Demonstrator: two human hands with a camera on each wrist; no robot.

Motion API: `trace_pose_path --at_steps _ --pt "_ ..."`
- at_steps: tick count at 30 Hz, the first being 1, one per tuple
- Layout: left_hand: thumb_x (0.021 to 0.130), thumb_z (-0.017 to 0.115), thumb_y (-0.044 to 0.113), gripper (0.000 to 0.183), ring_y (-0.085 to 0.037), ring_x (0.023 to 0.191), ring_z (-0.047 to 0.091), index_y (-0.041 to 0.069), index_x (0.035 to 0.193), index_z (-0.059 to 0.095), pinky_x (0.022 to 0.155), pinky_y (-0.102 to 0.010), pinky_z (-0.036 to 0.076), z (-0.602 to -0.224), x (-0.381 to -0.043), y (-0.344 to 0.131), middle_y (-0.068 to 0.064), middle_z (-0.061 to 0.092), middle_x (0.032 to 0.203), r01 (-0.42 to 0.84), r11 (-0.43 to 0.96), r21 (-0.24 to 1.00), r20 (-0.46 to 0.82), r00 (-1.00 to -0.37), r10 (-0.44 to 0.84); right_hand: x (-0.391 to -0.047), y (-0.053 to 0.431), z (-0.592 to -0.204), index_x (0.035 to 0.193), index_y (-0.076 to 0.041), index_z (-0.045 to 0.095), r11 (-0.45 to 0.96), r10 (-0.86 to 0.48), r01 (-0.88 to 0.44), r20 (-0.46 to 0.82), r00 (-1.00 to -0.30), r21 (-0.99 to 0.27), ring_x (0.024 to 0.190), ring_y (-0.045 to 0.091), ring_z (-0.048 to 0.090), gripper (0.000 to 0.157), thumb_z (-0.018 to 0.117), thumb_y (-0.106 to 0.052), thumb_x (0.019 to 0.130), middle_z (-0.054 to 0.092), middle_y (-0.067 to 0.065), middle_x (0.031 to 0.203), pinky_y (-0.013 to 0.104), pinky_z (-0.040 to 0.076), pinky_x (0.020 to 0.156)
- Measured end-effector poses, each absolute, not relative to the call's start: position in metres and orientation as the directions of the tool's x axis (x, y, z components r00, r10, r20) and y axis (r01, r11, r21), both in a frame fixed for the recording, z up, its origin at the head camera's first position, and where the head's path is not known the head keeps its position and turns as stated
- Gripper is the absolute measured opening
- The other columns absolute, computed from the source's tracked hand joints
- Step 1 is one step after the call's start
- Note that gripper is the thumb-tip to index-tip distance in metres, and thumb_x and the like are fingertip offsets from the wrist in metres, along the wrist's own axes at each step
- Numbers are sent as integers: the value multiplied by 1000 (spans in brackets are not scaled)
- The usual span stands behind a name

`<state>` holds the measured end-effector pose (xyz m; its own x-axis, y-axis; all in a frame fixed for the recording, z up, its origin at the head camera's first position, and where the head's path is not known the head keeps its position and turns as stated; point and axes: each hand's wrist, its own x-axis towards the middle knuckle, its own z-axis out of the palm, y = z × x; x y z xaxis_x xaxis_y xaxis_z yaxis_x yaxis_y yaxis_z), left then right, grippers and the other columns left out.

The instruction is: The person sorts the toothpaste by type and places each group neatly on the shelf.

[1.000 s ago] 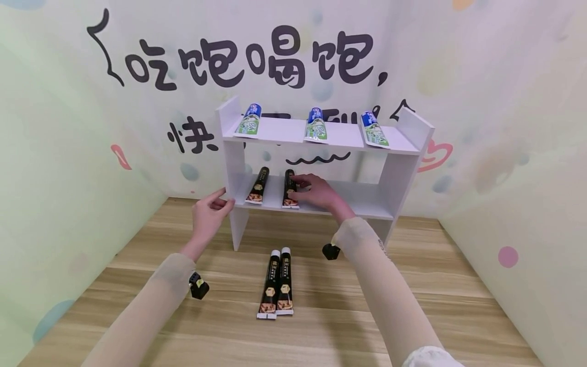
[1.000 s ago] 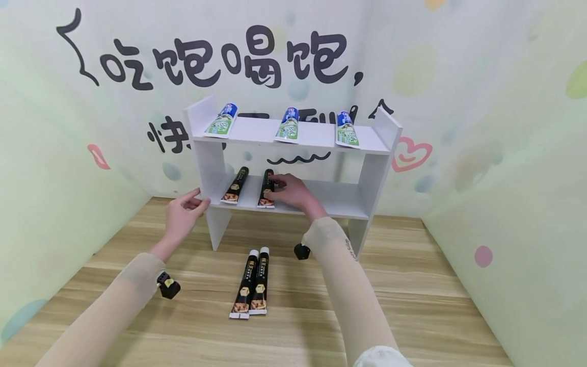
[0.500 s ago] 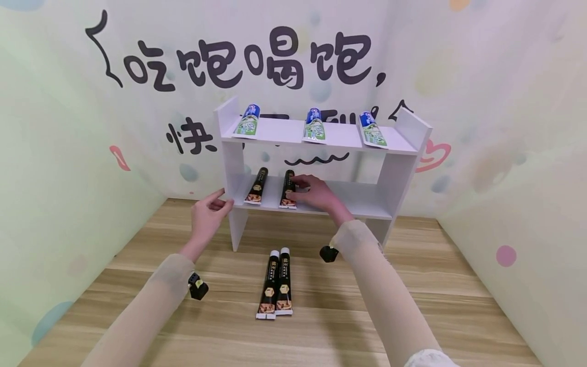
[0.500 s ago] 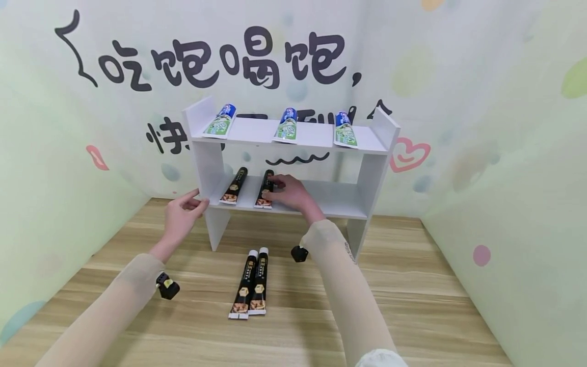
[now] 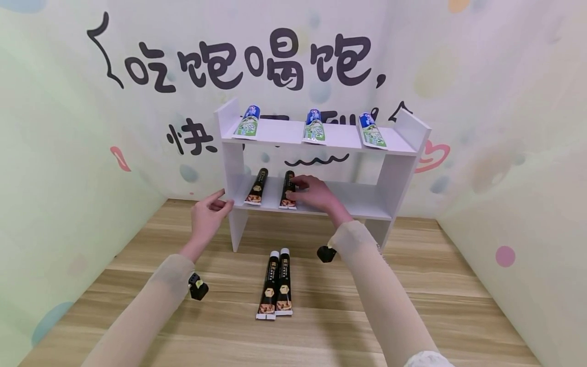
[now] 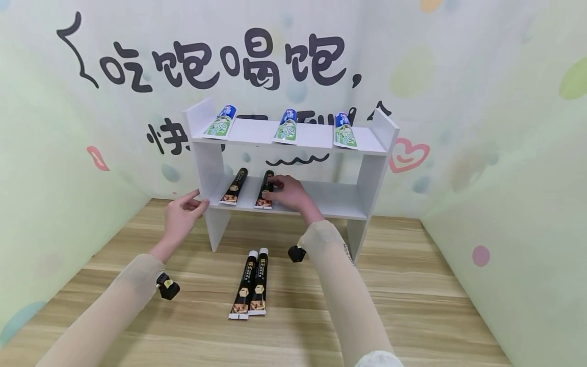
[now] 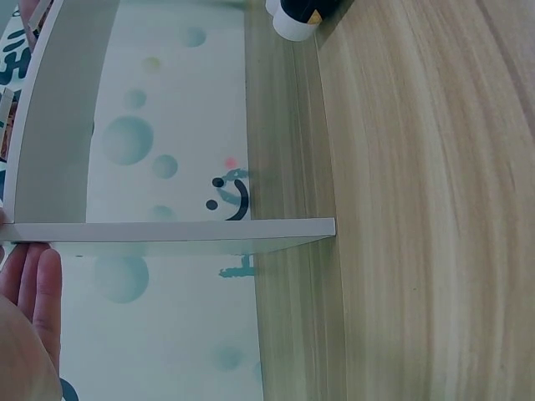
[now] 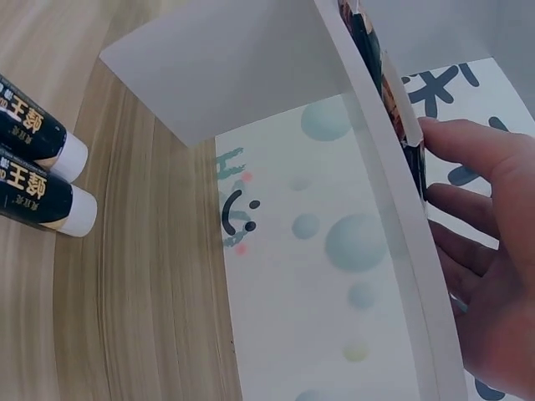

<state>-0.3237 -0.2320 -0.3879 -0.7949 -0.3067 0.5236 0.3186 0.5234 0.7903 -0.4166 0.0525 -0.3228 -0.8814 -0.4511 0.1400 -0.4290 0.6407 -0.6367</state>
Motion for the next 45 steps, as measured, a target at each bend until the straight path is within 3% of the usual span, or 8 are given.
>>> trace_pose_path --at_steps 12,22,31,45 --pt "89 72 14 40 18 61 52 1 126 66 58 -3 45 -387 -323 -231 -26 74 93 331 537 776 543 -783 -303 -410 51 -320 142 -18 52 654 -444 -436 154 -883 -618 129 26 53 60 68 -43 90 55 9 142 45 43 110" --pt "89 72 13 40 16 62 52 1 126 66 59 -3 45 -384 -322 -229 -27 73 93 334 527 781 540 -785 -303 -378 55 -322 137 -11 56 488 -310 -472 360 -880 -734 123 28 57 51 67 -32 92 61 12 135 47 47 105" --pt "89 71 13 39 18 61 52 1 126 66 60 -2 45 -386 -323 -230 -27 73 93 332 530 780 543 -781 -310 -346 58 -331 132 -8 59 369 -247 -557 499 -831 -744 113 29 60 43 67 -21 92 62 15 131 45 52 94" --pt "89 72 13 39 19 60 51 1 126 66 60 -1 45 -388 -325 -230 -27 73 93 322 533 783 538 -780 -318 -309 64 -363 128 -7 61 363 -282 -596 525 -803 -717 109 27 62 39 69 -14 91 66 10 122 48 54 91"
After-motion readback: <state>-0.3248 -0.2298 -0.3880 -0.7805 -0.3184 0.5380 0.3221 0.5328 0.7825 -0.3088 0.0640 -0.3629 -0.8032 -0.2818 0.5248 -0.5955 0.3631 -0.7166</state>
